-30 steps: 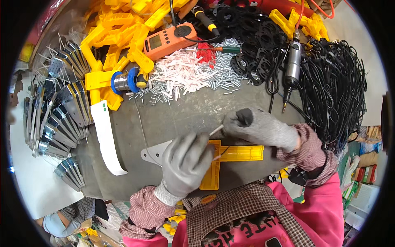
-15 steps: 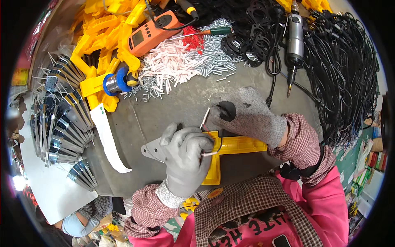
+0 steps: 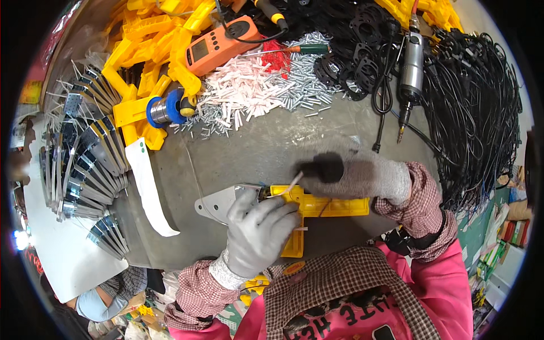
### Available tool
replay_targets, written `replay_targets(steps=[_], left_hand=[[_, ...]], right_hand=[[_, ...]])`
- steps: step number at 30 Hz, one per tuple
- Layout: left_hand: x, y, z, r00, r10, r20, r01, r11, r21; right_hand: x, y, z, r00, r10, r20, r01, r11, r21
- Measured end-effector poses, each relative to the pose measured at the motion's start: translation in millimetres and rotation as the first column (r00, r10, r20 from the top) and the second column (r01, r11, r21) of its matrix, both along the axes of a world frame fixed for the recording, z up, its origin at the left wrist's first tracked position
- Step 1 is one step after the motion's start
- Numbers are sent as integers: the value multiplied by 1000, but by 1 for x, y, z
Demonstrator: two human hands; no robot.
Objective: Assembling and soldering electronic components into plastic housings on a workbench.
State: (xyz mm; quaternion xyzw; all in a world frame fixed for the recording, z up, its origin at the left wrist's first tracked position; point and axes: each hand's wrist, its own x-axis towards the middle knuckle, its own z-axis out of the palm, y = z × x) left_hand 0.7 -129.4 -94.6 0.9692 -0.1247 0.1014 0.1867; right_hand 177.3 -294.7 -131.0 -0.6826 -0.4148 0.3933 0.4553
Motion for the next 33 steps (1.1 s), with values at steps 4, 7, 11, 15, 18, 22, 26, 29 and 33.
replay_targets(steps=[4, 7, 11, 15, 18, 22, 26, 29, 33], left_hand=[[-1, -7, 0, 994, 102, -37, -104, 992, -65], [3, -12, 8, 989, 135, -67, -138, 989, -51], [4, -10, 3, 980, 198, 15, -194, 971, -137], [3, -10, -5, 977, 202, 72, -191, 972, -135], [6, -14, -4, 976, 196, 91, -195, 981, -14], [9, -9, -2, 982, 160, 105, -165, 986, 38], [1, -2, 4, 996, 41, 78, -42, 999, 18], [-2, 4, 3, 997, -6, 76, 4, 1000, 27], [-5, 15, -3, 995, 61, 81, -60, 998, -7]], right_hand=[[-9, 3, 15, 1000, -25, 3, 22, 934, 356], [-8, 3, 21, 979, -37, 200, -25, 954, 299], [-9, 6, 19, 935, -61, 350, -21, 974, 224], [-13, 9, 15, 902, -55, 428, 5, 993, 116], [-16, 7, 16, 925, -97, 368, 48, 989, 140], [8, 2, 28, 912, -207, 355, 126, 963, 238], [89, 10, 60, 545, -421, 725, 290, 906, 308], [123, 38, 56, 296, -150, 943, 298, 953, 58], [146, 53, 50, 166, 70, 984, 320, 940, -120]])
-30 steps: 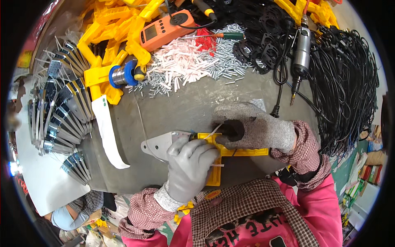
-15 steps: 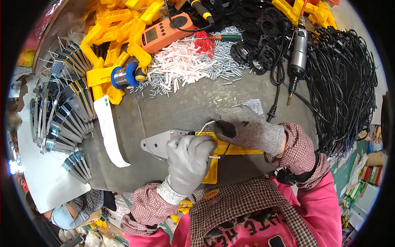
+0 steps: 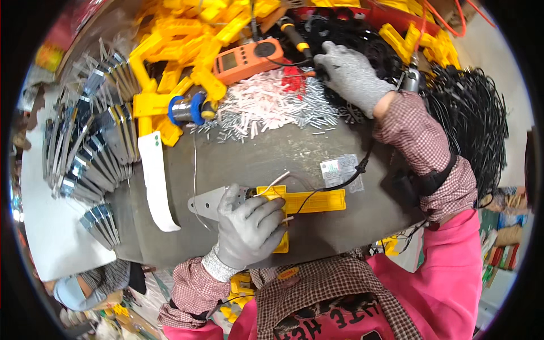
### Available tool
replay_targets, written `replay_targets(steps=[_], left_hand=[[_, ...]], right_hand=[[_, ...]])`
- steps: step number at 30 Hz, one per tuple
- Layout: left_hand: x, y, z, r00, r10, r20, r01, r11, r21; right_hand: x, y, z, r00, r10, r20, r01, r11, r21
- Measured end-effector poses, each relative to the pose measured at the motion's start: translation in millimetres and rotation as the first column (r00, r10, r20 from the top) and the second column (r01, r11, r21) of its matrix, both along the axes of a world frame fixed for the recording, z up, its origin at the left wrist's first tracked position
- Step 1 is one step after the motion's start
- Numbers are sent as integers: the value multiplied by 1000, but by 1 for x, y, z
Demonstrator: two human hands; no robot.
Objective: Assembling and soldering electronic components into plastic housings on a workbench.
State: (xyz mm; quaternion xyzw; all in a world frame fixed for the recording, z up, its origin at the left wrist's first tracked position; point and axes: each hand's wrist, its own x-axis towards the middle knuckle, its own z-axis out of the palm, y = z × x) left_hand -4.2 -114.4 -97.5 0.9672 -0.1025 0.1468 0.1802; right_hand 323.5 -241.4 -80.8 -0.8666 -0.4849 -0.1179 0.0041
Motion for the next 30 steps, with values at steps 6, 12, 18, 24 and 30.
replay_targets(steps=[6, 12, 18, 24, 30], left_hand=[[-16, -9, -16, 985, 145, 90, -151, 987, 59], [-18, -10, -19, 988, 144, 60, -149, 986, 79], [-18, -14, -20, 987, 159, 3, -159, 986, 56], [-15, -8, -16, 992, 122, -15, -121, 991, 53], [-16, -6, -15, 994, 109, 34, -109, 994, 16]], right_hand=[[-49, -35, 91, 954, 232, -193, -173, 945, 279], [-134, -58, 74, 669, 236, -705, -52, 961, 273], [-182, -65, 52, 509, 426, -748, 30, 859, 511], [-191, -39, 29, 627, 295, -721, -27, 933, 358], [-196, -32, 25, 676, 276, -684, -113, 955, 273]])
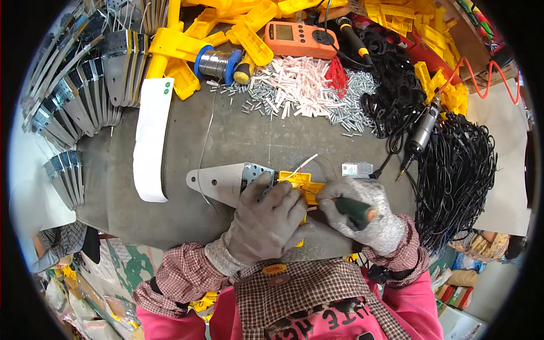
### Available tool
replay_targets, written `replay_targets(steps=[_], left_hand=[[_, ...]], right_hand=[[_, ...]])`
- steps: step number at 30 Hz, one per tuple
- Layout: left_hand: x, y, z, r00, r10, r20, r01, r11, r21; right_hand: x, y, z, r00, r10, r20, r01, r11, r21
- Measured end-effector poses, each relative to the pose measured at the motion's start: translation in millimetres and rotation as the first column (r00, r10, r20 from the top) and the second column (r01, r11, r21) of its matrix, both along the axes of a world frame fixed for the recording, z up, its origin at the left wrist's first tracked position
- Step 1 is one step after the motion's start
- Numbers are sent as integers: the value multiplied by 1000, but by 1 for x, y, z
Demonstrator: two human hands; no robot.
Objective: Assembling and soldering electronic components into plastic housings on a workbench.
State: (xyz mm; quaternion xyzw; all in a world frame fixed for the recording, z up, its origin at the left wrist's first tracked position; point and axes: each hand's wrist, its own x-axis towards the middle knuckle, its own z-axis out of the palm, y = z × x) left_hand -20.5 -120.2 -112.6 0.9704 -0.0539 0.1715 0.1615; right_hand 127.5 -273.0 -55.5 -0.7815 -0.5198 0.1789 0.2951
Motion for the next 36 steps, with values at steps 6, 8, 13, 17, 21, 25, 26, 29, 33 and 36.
replay_targets(steps=[6, 8, 13, 17, 21, 25, 26, 29, 33, 36], left_hand=[[66, -10, 81, 990, -98, 105, 71, 971, 230], [94, -27, 110, 978, -158, 133, 102, 928, 357], [108, -1, 117, 954, -91, 287, 133, 983, -129], [94, -17, 100, 992, -50, 113, 30, 985, 168], [95, 11, 129, 945, -201, 258, 237, 965, -116], [66, 60, 108, 996, -3, -85, -39, 873, -487], [50, 71, 83, 962, 141, -232, -213, 922, -323], [11, 79, 37, 956, 288, 47, -292, 944, 152], [1, 23, 18, 928, -365, -76, 372, 921, 115], [3, 19, 6, 941, -337, -2, 331, 921, 206]], right_hand=[[-12, 7, -22, 996, 83, 45, -76, 987, -144], [-10, -15, -80, 994, -17, -109, 47, 960, 275], [-5, 4, -53, 619, 237, -749, 38, 943, 331], [-6, -8, -55, 855, 225, -467, -96, 954, 285], [-6, 15, -48, 954, -43, -297, 145, 933, 329], [79, 3, -1, 934, -245, -259, 253, 968, -3], [98, -8, -17, 973, -135, 188, 115, 987, 112], [87, -51, 11, 961, -243, 130, 245, 970, 7], [71, -88, 1, 984, -12, 180, 63, 958, -280], [79, -88, -10, 951, -77, 299, 96, 994, -48]])
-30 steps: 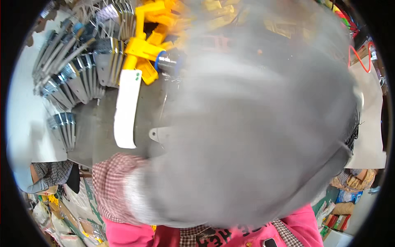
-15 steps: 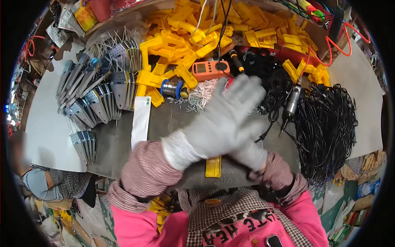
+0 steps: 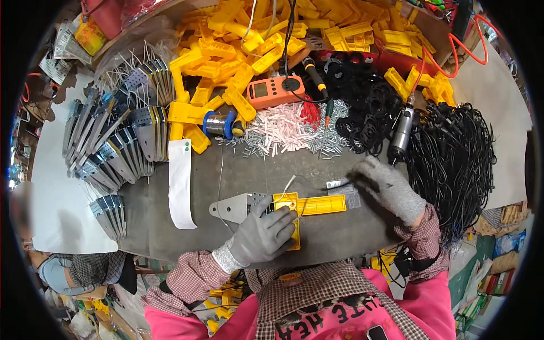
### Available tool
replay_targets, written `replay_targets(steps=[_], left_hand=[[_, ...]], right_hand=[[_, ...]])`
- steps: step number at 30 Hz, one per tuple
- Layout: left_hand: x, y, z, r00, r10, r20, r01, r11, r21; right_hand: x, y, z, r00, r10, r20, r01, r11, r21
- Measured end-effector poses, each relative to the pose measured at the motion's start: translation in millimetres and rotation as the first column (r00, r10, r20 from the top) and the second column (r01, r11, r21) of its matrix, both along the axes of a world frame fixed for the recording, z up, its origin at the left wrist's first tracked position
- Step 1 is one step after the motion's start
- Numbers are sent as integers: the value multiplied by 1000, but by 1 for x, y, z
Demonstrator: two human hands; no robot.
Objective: Assembling and soldering electronic components into plastic housings on a workbench.
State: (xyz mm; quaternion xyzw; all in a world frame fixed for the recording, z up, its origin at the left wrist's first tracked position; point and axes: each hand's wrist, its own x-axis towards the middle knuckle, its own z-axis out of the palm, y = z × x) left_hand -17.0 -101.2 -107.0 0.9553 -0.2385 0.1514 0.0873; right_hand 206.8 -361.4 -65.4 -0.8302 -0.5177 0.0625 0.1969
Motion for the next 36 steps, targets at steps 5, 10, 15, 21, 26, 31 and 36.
replay_targets(steps=[5, 10, 15, 21, 26, 31, 36], left_hand=[[31, -3, 62, 936, 263, -233, -333, 875, -351], [53, -6, 66, 953, 199, -227, -217, 975, -53], [6, -16, 25, 913, 334, 235, -352, 935, 37], [3, -17, 0, 967, 229, 110, -227, 973, -32], [2, -15, -4, 977, 190, 96, -183, 981, -70], [7, -24, -4, 946, 310, 97, -285, 935, -213], [7, -24, 2, 960, 277, 27, -270, 950, -155]], right_hand=[[-24, 11, 37, 997, -12, -72, 22, 989, 149], [-34, 1, 11, 983, 35, -182, -15, 994, 109], [-36, 6, -3, 992, 59, -108, -52, 997, 62], [-34, 12, -6, 977, 30, -209, -16, 998, 67], [-32, 12, -13, 965, 80, -250, -73, 997, 38], [-31, 13, -14, 977, 70, -203, -74, 997, -10], [-30, 22, 2, 964, 57, -261, -84, 992, -92]])
